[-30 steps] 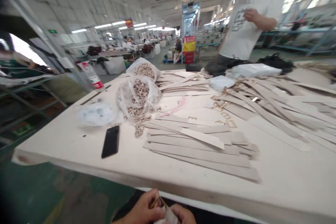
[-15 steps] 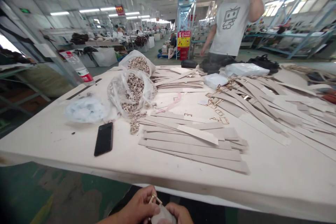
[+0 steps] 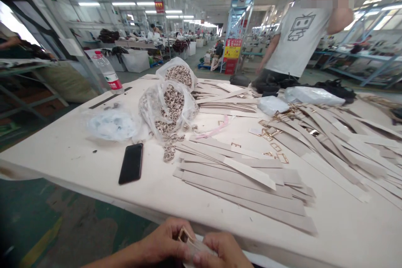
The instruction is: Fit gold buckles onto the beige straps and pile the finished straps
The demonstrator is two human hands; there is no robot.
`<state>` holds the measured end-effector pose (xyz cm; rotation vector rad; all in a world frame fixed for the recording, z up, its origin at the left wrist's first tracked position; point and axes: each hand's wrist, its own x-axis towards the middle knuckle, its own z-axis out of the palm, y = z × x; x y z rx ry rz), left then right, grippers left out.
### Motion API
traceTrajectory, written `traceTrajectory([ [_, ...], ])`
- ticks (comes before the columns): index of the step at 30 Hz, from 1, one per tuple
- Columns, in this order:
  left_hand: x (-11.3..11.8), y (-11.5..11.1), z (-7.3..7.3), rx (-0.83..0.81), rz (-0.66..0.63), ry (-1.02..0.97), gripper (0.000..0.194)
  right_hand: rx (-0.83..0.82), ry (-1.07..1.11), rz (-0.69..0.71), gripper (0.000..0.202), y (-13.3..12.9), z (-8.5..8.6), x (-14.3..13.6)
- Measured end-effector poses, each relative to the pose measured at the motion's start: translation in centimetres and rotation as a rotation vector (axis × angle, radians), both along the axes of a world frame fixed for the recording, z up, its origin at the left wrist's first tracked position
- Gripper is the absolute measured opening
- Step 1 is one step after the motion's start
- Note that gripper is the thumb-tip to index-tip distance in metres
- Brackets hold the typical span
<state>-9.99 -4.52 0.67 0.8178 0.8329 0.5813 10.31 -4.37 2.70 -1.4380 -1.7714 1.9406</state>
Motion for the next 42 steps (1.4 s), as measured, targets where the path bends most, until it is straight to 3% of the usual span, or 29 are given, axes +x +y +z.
traceTrajectory([
  [3,-0.2,3.4,1.6,0.186,0.117,-0.009,0.025,0.322,-0.201,0.167,0.041,4.6,5.0,-0.7],
  [6,-1.1,7.6,0.8,0.346,0.285,0.060,0.028,0.747,-0.450,0.182,0.031,10.3,7.1,-2.3],
  [8,-1.7,9.6,-0.9,0.416,0.363,0.157,0.029,0.953,-0.597,0.085,0.025,14.3,6.4,-3.9],
  [10,-2.1,10.6,-2.5,0.490,0.377,0.272,0.026,1.030,-0.683,0.027,0.025,18.1,4.7,-5.7],
  [12,-2.2,10.6,-3.5,0.571,0.351,0.372,0.022,1.067,-0.724,0.053,0.027,21.4,2.9,-7.8],
  [15,-2.2,10.2,-3.6,0.626,0.316,0.447,0.019,1.103,-0.727,0.145,0.032,25.5,1.0,-11.4],
  [19,-2.3,10.1,-3.2,0.630,0.296,0.485,0.019,1.071,-0.671,0.224,0.027,29.0,-0.3,-15.2],
  [23,-2.4,10.3,-3.4,0.650,0.288,0.508,0.019,1.020,-0.599,0.217,0.017,30.2,-1.0,-15.6],
  [28,-2.4,10.4,-3.2,0.619,0.279,0.474,0.020,0.946,-0.404,0.025,0.013,28.9,-1.0,-12.4],
  [36,-2.2,10.6,-3.9,0.593,0.328,0.347,0.027,0.494,0.021,-0.253,0.023,23.2,-1.1,-6.8],
  [42,-2.1,10.4,-3.9,0.599,0.321,0.344,0.031,0.226,0.235,-0.399,0.025,21.9,-0.9,-6.5],
])
